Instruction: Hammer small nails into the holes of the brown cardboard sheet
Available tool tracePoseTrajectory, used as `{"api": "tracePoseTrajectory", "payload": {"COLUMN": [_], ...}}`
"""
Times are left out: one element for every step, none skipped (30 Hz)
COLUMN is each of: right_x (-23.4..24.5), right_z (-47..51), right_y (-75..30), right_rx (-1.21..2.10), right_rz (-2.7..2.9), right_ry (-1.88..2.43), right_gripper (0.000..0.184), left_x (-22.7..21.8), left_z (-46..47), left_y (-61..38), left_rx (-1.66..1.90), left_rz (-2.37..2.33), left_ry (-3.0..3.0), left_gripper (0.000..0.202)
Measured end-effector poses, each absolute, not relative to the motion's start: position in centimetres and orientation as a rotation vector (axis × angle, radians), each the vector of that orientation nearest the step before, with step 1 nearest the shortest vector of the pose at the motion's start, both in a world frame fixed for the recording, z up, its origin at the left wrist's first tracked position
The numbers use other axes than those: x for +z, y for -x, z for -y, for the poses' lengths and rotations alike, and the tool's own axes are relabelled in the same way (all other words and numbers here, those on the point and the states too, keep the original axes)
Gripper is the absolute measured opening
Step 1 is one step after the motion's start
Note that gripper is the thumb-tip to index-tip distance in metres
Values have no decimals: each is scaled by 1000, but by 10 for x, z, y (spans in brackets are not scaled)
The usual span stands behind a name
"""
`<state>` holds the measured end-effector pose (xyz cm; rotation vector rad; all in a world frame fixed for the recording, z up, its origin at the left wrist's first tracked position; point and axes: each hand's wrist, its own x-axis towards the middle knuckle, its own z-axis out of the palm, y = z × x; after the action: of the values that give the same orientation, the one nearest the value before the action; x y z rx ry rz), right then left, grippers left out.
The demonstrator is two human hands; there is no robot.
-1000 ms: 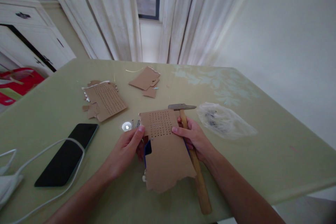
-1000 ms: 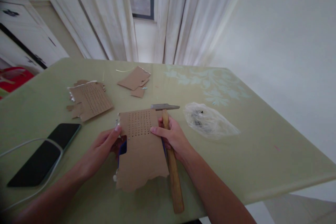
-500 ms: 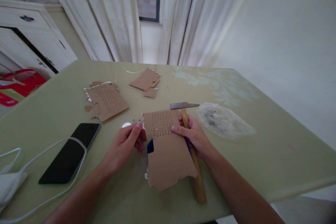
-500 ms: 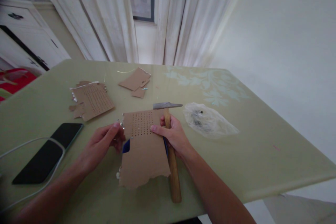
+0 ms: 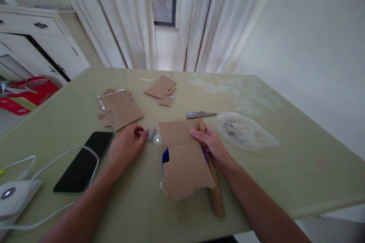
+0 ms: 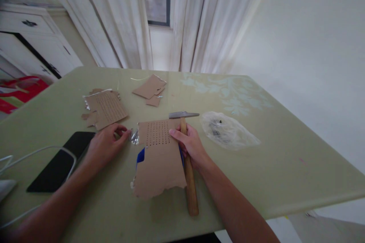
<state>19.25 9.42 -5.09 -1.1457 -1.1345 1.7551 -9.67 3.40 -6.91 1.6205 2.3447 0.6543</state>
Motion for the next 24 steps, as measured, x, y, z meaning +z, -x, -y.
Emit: {"api": "tracePoseTrajectory", "payload": {"right_x": [-51, -51, -51, -51, -51, -51, -51, -51, -51, -51, -51, -50, -50, -50, -50, -50, -51, -51, -52, -53, -54, -55, -55, -56], "right_z": [-94, -94, -94, -94, -94, -94, -94, -94, -94, -94, -94, -93, -93, -93, -93, -93, -93, -93, -93, -93, -92, -92, -92, -92], "right_y": [-192, -192, -192, -192, -192, -191, -191, -191, -191, -191, -191, -191, -191, -191, -190, -190, -190, -190, -190, -189, -189, -189, -189, -188], "right_rx": [1757, 1758, 1758, 1757, 1756, 1754, 1753, 1751, 1750, 1748, 1747, 1748, 1747, 1748, 1749, 1750, 1749, 1747, 1745, 1742, 1740, 1738, 1736, 1732], "right_rz": [1131, 1127, 1124, 1122, 1120, 1119, 1119, 1119, 1119, 1117, 1117, 1118, 1119, 1120, 1118, 1115, 1108, 1100, 1089, 1075, 1062, 1049, 1039, 1030], "right_ry": [1147, 1147, 1147, 1146, 1144, 1141, 1139, 1137, 1138, 1141, 1149, 1160, 1170, 1177, 1181, 1185, 1187, 1189, 1191, 1189, 1185, 1176, 1165, 1155], "right_gripper": [51, 52, 52, 52, 52, 52, 52, 52, 52, 52, 53, 53, 53, 53, 53, 53, 53, 54, 55, 57, 58, 59, 60, 61], "left_x": [-71, -72, -73, -73, -72, -71, -70, -69, -69, -68, -67, -67, -67, -67, -67, -66, -65, -64, -62, -61, -59, -58, -57, -57], "left_z": [-34, -35, -35, -35, -35, -35, -35, -35, -36, -36, -36, -36, -36, -36, -36, -35, -35, -34, -34, -33, -33, -32, -31, -31], "left_y": [96, 96, 96, 96, 96, 96, 96, 97, 97, 98, 98, 98, 98, 98, 98, 97, 96, 96, 95, 94, 94, 93, 93, 92], "left_rx": [654, 649, 641, 630, 618, 607, 595, 582, 566, 547, 526, 505, 488, 478, 478, 488, 507, 534, 569, 610, 662, 734, 828, 951], "left_rz": [-2343, -2345, -2349, -2349, -2348, -2344, -2345, -2349, -2354, -2362, -2373, -2381, -2387, -2391, -2392, -2390, -2389, -2393, -2404, -2411, -2415, -2407, -2374, -2315], "left_ry": [-1629, -1635, -1639, -1644, -1647, -1647, -1640, -1629, -1618, -1608, -1599, -1597, -1600, -1604, -1605, -1608, -1609, -1609, -1608, -1609, -1610, -1610, -1609, -1602], "left_gripper": [35, 37, 37, 38, 37, 37, 35, 33, 31, 29, 27, 26, 25, 25, 25, 26, 26, 26, 26, 26, 26, 27, 28, 30]}}
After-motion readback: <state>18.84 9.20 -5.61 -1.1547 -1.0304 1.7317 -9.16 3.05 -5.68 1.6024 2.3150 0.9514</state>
